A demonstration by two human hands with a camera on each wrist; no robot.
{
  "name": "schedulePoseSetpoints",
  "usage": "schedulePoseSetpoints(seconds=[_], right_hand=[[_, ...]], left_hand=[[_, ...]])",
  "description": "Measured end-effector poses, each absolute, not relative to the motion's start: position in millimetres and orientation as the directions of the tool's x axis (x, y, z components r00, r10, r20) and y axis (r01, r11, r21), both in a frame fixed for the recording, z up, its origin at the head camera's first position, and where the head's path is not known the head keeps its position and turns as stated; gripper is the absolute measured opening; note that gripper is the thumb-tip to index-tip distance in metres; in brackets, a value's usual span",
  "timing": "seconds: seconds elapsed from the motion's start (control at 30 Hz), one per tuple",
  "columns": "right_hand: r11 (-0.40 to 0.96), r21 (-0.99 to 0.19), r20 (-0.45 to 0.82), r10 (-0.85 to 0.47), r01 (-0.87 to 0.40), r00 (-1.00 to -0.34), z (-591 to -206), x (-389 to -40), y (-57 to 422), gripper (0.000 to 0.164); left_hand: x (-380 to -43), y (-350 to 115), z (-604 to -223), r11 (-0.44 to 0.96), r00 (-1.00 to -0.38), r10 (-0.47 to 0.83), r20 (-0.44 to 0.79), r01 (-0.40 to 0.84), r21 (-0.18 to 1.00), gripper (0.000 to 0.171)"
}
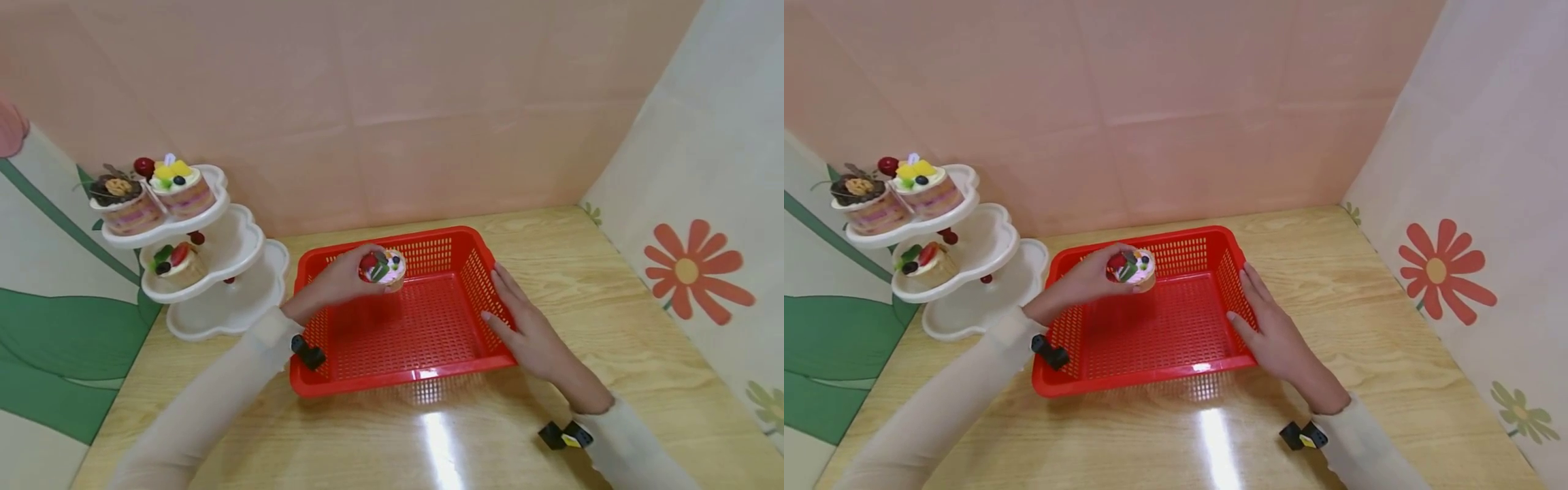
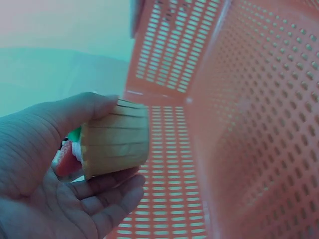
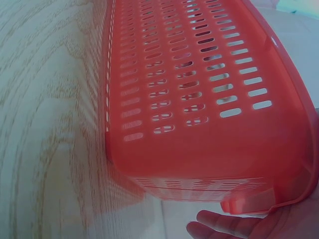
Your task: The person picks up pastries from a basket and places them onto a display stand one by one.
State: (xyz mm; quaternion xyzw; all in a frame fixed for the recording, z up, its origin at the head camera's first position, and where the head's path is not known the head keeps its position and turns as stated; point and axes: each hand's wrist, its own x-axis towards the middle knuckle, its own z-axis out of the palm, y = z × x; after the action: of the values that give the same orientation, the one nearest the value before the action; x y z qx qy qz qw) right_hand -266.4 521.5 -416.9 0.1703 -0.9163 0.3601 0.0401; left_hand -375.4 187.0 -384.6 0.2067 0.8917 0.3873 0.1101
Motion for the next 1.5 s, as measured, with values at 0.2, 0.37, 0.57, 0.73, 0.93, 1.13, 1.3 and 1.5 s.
schedulePoseSetpoints(seconds=[0.2,0.37,0.57,0.73,0.93,1.13,1.3,1.5], right_hand=[[0.679,-0.646,0.210,-0.283,-0.350,-0.936,-417,-266,522,0.074],[0.675,-0.650,0.211,-0.282,-0.350,-0.936,-417,-266,523,0.074],[0.678,-0.653,0.196,-0.281,-0.339,-0.940,-420,-267,524,0.073],[0.678,-0.655,0.192,-0.280,-0.335,-0.941,-420,-267,524,0.074],[0.681,-0.649,0.194,-0.284,-0.340,-0.939,-419,-267,524,0.074],[0.680,-0.645,0.206,-0.286,-0.350,-0.936,-418,-267,524,0.074],[0.680,-0.645,0.204,-0.287,-0.349,-0.936,-418,-266,524,0.074],[0.676,-0.649,0.203,-0.287,-0.348,-0.936,-419,-267,524,0.074]], left_hand=[[-371,186,-364,0.597,-0.891,0.453,-0.015,0.291,0.747,0.070],[-364,181,-357,0.591,-0.904,0.428,0.007,0.286,0.754,0.074],[-357,172,-357,0.606,-0.913,0.406,0.035,0.298,0.737,0.076],[-352,161,-351,0.603,-0.917,0.393,0.063,0.309,0.735,0.076],[-345,144,-344,0.617,-0.926,0.360,0.112,0.327,0.716,0.074],[-341,135,-349,0.607,-0.926,0.349,0.145,0.341,0.718,0.070],[-336,128,-352,0.611,-0.931,0.318,0.179,0.345,0.712,0.070],[-331,114,-349,0.646,-0.945,0.260,0.196,0.321,0.692,0.073]])
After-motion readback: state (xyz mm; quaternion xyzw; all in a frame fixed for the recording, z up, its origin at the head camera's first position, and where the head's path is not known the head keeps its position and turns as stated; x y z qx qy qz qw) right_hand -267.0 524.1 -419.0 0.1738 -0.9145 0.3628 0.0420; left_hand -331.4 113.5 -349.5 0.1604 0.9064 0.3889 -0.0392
